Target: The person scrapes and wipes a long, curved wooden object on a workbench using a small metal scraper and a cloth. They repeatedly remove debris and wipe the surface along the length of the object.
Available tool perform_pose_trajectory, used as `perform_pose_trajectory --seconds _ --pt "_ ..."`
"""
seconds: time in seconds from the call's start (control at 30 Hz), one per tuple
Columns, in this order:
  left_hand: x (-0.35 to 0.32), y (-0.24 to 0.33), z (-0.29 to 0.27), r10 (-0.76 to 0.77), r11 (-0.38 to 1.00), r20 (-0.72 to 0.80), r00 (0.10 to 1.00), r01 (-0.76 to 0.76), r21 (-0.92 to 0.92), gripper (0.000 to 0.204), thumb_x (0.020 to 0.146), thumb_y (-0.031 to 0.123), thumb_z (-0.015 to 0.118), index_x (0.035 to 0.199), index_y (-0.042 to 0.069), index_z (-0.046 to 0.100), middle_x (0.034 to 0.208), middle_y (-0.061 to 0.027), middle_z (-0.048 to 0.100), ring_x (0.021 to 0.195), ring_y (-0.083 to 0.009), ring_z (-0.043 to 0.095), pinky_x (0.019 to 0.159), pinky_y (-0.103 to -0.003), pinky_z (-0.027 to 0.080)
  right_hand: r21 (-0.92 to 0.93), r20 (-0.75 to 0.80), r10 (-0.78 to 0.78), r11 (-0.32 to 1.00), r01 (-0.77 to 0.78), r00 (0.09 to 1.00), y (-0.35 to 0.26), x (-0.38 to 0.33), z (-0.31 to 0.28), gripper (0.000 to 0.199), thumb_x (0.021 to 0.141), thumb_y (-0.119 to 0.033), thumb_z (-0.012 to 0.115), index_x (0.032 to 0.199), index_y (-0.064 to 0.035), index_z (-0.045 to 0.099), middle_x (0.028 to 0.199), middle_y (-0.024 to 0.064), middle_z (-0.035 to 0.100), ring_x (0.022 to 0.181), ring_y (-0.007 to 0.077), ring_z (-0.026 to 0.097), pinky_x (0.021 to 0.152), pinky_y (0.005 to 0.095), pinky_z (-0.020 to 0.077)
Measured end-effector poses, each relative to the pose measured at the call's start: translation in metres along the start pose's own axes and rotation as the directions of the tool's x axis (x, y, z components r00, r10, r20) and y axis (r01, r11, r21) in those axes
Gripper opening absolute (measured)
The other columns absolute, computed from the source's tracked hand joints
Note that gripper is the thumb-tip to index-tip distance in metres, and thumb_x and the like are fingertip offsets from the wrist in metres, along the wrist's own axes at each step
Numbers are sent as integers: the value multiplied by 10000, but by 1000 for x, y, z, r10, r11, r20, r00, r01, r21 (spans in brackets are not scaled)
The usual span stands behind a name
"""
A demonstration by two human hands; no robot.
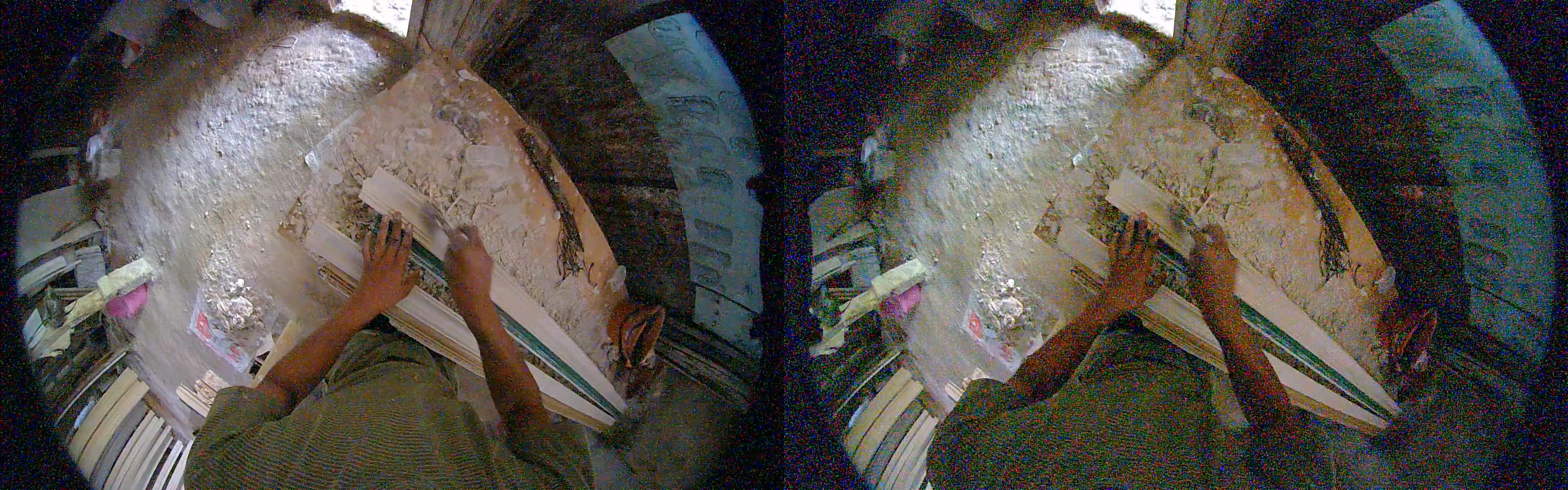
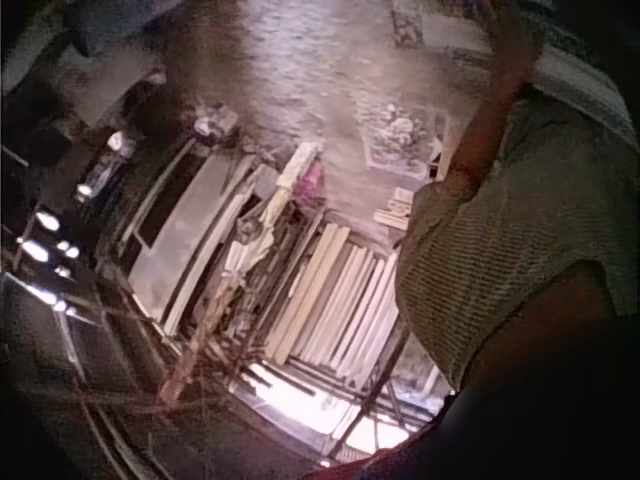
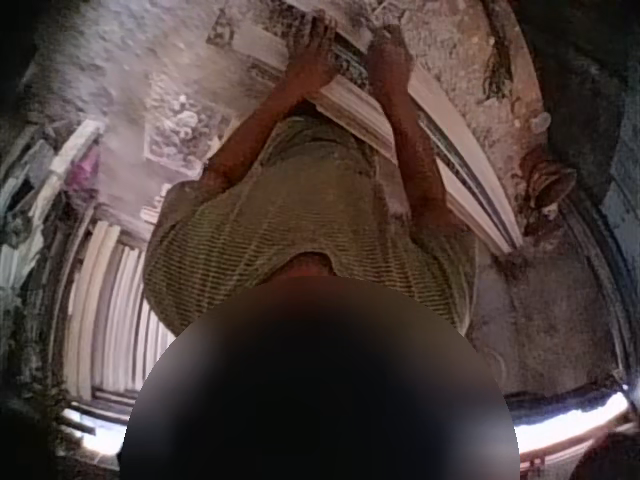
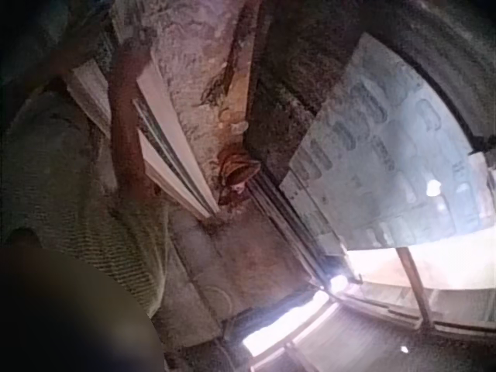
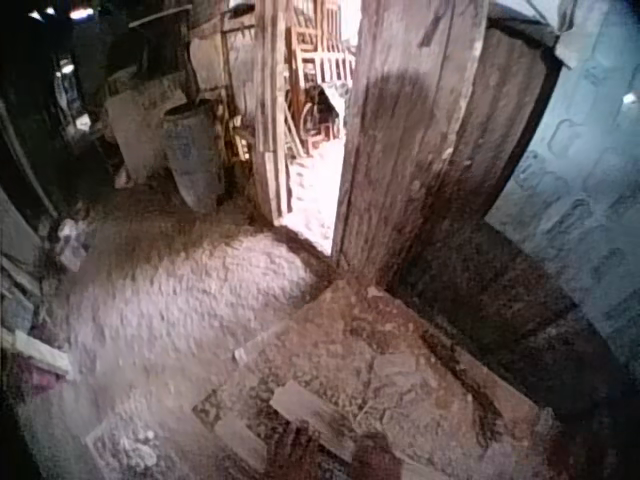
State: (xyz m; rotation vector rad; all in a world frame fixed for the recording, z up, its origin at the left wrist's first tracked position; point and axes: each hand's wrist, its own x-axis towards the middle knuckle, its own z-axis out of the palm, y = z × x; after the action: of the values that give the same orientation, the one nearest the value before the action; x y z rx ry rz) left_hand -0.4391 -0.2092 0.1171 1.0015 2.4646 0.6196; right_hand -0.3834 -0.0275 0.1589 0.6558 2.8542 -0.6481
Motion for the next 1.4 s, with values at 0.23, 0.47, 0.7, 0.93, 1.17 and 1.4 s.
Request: perform_pose_trajectory --seconds 0.23,0.47,0.7,0.93,1.17,1.4 --pt "1 -27 48 88 995 -34 995 -87 51 858 960 424 623 1601 71 175 1649 -224 188 1532 -420 126 1217 -630 71 97 -159 -303 942 320 940 -122 112 35 260 798 -90 693 1038 5 661 1131 243 608 1007 421 666 820 512 572" --pt "1 -50 54 274 957 -58 960 -267 112 870 950 418 642 1595 51 189 1637 -222 204 1524 -416 151 1210 -609 143 -25 -257 -110 994 107 960 -117 94 47 174 847 -134 648 961 -26 722 1258 263 626 868 386 710 729 465 592" --pt "7 -20 17 84 983 46 995 -90 160 938 899 436 695 1600 33 219 1684 -254 29 1551 -459 33 1179 -668 145 -217 -29 361 908 -359 932 101 -74 -9 249 810 -76 627 1051 -57 687 1000 213 704 816 372 711 688 483 567" --pt "0 -30 15 80 987 42 996 -85 137 853 902 388 708 1586 83 301 1694 -190 107 1559 -409 99 1190 -660 99 -14 -179 150 988 -155 972 97 -74 -35 271 867 -119 609 1129 -109 676 1128 202 680 938 364 693 723 488 558" --pt "17 -74 11 -224 971 -232 947 196 -141 608 868 217 778 1395 43 529 1358 -167 606 1297 -351 519 1159 -569 237 161 -153 -221 956 245 963 -93 99 34 231 822 -190 687 971 -16 711 1099 248 667 919 403 677 810 537 537" --pt "30 -54 -18 -109 986 -478 871 34 -163 480 863 157 775 1299 97 584 1338 -159 595 1298 -357 506 1117 -496 341 205 -13 125 971 -120 992 15 16 69 312 813 -211 734 1090 -67 715 1190 208 661 1057 375 661 876 519 529"
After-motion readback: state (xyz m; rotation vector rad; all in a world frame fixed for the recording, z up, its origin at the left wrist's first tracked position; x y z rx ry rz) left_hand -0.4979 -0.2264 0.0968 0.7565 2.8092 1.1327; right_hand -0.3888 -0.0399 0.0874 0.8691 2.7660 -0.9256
